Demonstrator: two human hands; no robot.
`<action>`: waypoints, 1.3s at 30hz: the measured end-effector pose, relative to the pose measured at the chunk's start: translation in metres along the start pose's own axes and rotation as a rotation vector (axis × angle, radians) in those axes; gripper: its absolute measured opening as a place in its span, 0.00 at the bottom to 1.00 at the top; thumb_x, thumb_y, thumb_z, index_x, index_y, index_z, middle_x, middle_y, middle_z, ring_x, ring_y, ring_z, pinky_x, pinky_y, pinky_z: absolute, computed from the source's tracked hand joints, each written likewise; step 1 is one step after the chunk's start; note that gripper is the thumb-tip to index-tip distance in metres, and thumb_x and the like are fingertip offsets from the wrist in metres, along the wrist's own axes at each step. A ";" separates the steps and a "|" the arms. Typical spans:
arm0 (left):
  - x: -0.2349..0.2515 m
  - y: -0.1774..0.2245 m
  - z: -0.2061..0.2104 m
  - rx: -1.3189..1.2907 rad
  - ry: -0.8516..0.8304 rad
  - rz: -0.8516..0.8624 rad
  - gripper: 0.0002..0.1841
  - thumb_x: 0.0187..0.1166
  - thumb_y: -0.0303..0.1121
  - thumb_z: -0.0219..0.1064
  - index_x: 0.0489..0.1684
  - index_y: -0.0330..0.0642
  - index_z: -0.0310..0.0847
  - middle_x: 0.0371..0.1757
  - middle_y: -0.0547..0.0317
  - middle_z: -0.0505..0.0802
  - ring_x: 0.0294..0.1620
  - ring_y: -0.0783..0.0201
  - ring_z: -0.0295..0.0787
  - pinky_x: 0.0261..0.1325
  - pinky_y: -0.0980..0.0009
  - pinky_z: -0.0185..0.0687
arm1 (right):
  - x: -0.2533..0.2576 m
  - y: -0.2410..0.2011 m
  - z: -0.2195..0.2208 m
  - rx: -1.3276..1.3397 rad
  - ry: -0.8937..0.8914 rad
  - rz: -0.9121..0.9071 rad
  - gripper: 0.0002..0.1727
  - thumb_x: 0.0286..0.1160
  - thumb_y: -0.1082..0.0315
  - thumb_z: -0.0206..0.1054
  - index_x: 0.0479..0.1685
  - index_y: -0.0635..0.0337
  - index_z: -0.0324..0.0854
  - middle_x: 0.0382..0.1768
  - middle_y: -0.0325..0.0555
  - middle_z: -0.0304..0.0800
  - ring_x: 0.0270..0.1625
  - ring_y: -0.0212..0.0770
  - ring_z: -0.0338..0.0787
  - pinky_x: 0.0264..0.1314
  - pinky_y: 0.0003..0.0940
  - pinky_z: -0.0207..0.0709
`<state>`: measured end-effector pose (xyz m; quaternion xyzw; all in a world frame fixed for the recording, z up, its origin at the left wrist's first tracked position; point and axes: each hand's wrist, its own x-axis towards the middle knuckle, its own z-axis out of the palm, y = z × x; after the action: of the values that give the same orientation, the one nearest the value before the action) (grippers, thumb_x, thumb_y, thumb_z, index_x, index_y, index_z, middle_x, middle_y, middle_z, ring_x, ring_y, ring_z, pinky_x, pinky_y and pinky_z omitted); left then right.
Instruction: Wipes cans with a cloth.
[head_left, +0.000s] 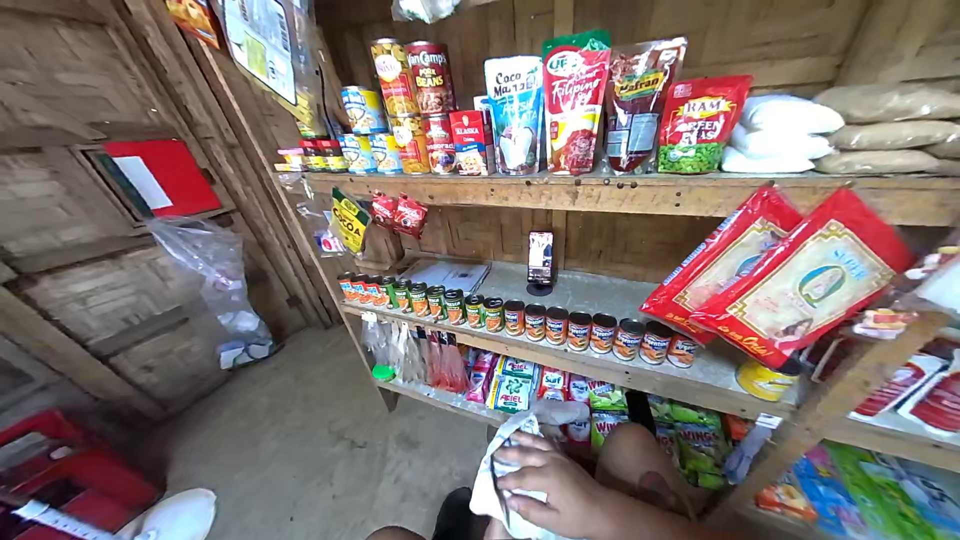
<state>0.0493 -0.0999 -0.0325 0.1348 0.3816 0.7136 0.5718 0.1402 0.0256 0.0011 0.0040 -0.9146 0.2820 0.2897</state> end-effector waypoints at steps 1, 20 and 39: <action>0.002 0.003 0.004 0.000 0.026 0.004 0.25 0.94 0.41 0.22 0.63 0.43 0.67 0.44 0.56 0.93 0.42 0.62 0.94 0.46 0.64 0.91 | 0.000 0.003 0.002 0.058 0.044 0.090 0.16 0.82 0.57 0.65 0.57 0.52 0.93 0.77 0.53 0.82 0.86 0.56 0.71 0.89 0.59 0.60; 0.013 -0.005 -0.019 -0.055 -0.043 0.142 0.28 0.93 0.42 0.46 0.89 0.50 0.43 0.69 0.51 0.84 0.62 0.57 0.89 0.63 0.57 0.87 | 0.002 0.004 -0.005 0.500 0.263 0.462 0.23 0.84 0.67 0.61 0.74 0.69 0.79 0.75 0.57 0.82 0.78 0.40 0.80 0.83 0.38 0.72; 0.009 -0.011 -0.027 -0.029 -0.051 0.201 0.33 0.73 0.27 0.73 0.74 0.46 0.56 0.50 0.57 0.93 0.46 0.62 0.95 0.52 0.63 0.92 | -0.002 -0.006 -0.011 0.187 0.078 0.234 0.19 0.85 0.63 0.61 0.68 0.53 0.89 0.74 0.54 0.84 0.79 0.48 0.81 0.82 0.51 0.73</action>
<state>0.0371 -0.1013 -0.0607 0.1823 0.3409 0.7692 0.5088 0.1492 0.0260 0.0105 -0.0866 -0.8667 0.3976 0.2886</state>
